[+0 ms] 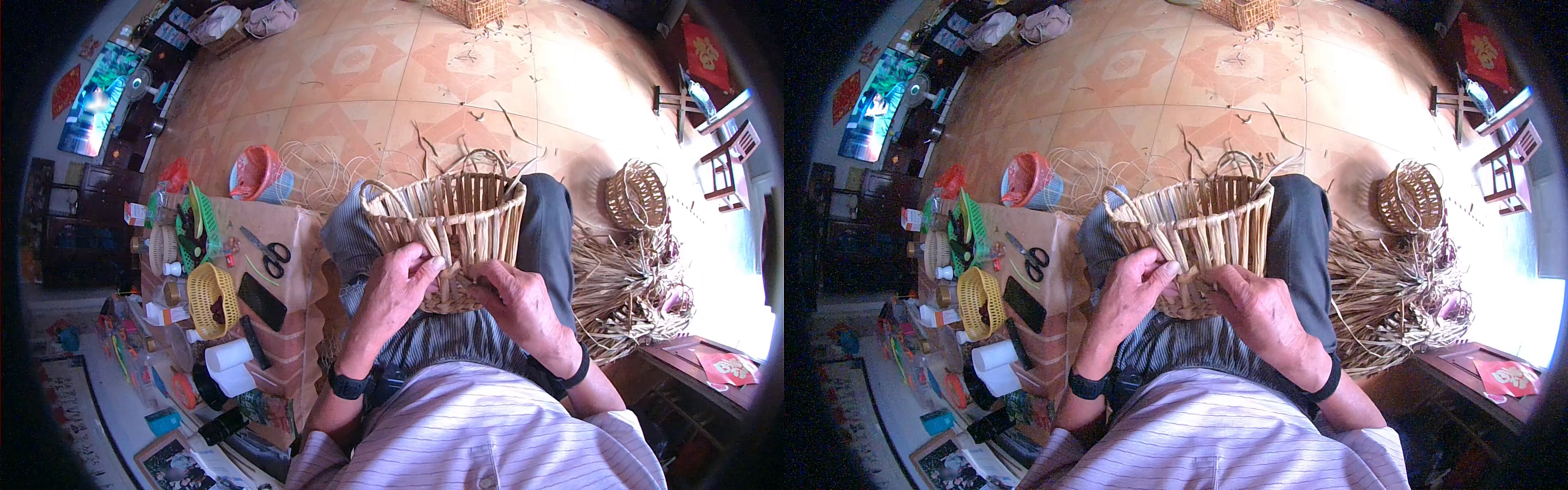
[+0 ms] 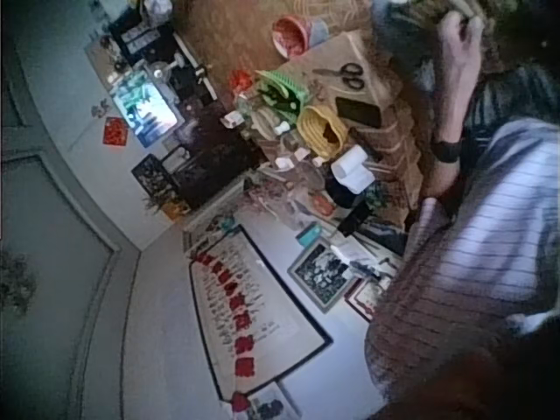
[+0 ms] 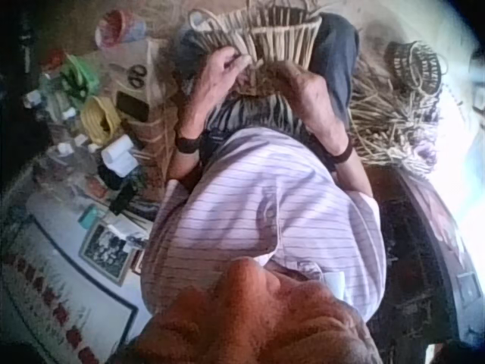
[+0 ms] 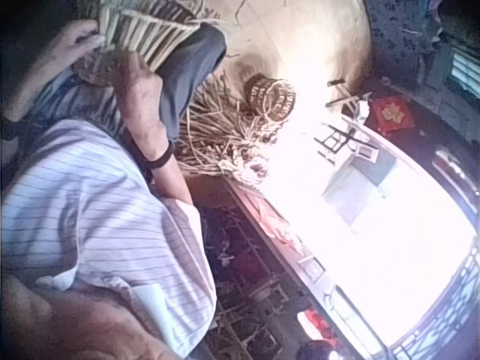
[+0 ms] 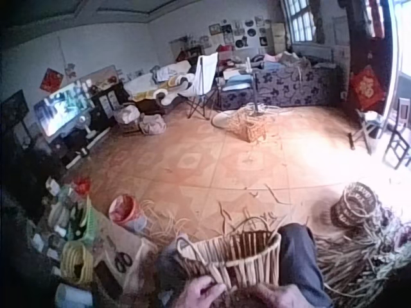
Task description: Weaving a basket using dried plant fibers.
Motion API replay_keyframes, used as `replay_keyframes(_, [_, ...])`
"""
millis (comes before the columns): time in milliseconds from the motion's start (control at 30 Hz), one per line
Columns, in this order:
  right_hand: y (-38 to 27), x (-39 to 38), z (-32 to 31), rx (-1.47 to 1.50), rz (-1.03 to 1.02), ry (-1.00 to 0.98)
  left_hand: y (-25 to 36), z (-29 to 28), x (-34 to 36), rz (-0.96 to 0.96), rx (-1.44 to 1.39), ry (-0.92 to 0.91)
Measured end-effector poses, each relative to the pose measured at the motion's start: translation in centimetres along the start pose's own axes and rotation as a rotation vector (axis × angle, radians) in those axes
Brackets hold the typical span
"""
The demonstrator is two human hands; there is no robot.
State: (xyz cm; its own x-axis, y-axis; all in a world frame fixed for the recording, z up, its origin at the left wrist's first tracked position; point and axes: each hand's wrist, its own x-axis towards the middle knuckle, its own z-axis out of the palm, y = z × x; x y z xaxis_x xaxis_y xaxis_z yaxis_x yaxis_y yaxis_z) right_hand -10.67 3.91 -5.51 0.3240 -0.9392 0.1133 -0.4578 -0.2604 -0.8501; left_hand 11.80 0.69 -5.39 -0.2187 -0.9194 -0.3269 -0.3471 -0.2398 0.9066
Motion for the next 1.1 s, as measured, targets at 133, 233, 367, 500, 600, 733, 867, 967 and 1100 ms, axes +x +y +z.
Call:
replay_keyframes(133, [-0.4,0.7,0.0,-0.148,-0.084,0.019,0.0,0.4,-0.2,0.043,0.053,0.048])
replay_keyframes(233, [-0.7,1.6,0.0,-0.269,-0.099,-0.006,-0.2,0.2,0.0,0.011,0.013,0.017])
replay_keyframes(367, [-0.7,2.6,-1.0,-0.441,-0.129,-0.166,-0.5,-0.3,0.4,-0.037,-0.137,-0.092])
replay_keyframes(500, [-1.6,2.6,-1.0,-0.394,-0.273,-0.163,-0.9,-0.6,0.5,-0.035,-0.132,-0.149])
replay_keyframes(600, [-3.4,1.9,0.6,-0.588,-0.497,-0.113,-1.0,-0.8,0.4,-0.035,-0.222,-0.175])
replay_keyframes(733, [-5.3,1.5,1.0,-0.775,-0.394,-0.272,-1.0,-0.8,0.6,-0.015,-0.101,-0.151])
replay_keyframes(867, [-5.2,2.3,-0.7,-0.742,-0.309,-0.285,-1.1,-0.6,0.6,-0.001,-0.035,-0.108])
replay_keyframes(967, [-4.9,2.1,-1.3,-0.787,-0.420,-0.352,-1.5,-0.3,0.6,-0.006,-0.128,-0.100])
replay_keyframes(1100, [-5.8,1.4,0.0,-0.703,-0.448,-0.424,-1.7,-0.1,0.6,0.034,0.080,-0.057])
